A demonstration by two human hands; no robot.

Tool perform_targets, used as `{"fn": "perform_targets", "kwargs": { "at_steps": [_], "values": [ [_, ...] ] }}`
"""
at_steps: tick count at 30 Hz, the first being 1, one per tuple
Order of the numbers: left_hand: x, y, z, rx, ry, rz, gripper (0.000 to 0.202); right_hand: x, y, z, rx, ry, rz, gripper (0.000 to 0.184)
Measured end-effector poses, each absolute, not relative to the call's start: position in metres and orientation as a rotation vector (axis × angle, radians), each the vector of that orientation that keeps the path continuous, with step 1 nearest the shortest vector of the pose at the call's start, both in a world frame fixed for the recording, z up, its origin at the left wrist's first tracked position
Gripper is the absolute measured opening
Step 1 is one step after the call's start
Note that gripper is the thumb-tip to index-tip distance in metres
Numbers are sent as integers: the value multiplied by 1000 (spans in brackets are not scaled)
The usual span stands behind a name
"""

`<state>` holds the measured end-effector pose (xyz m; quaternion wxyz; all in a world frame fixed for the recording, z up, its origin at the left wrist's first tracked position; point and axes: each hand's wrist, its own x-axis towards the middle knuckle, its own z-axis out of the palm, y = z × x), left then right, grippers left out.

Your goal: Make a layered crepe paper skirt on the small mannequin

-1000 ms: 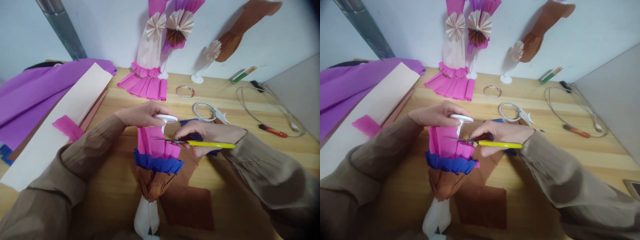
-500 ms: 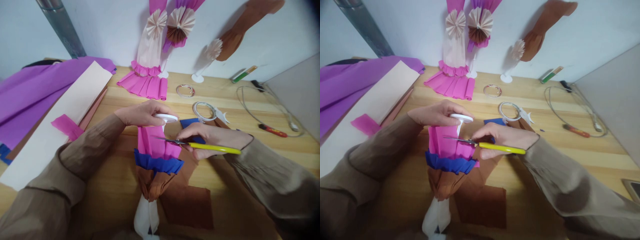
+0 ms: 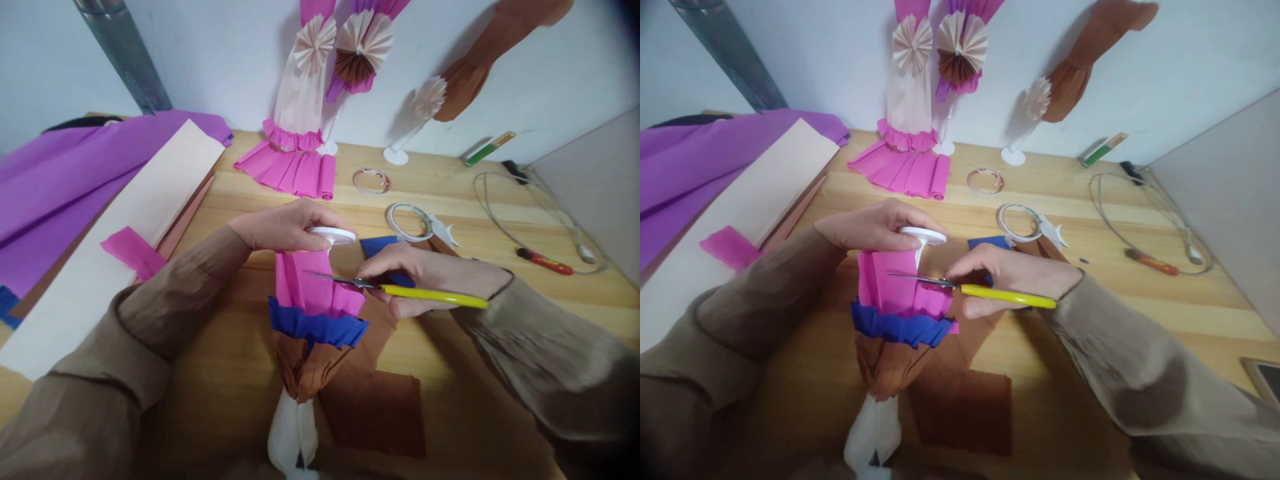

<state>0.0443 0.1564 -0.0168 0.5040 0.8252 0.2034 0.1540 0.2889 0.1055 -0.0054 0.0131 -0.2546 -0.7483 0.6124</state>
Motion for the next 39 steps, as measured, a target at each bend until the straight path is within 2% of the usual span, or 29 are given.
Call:
{"fn": "perform_targets", "kwargs": {
  "at_steps": [15,22,28,39],
  "values": [
    [43,156,-16,1949,530,327,22,294,98,0,-903,-2303,1929,45],
    [42,157,-15,1977,521,319,18,298,96,0,-984,-2372,1835,54],
    [41,157,-14,1991,533,322,14,299,93,2,-953,-2333,1843,48],
    [41,157,-13,1966,541,280,15,299,95,11,-900,-2487,1780,54]
  ]
}}
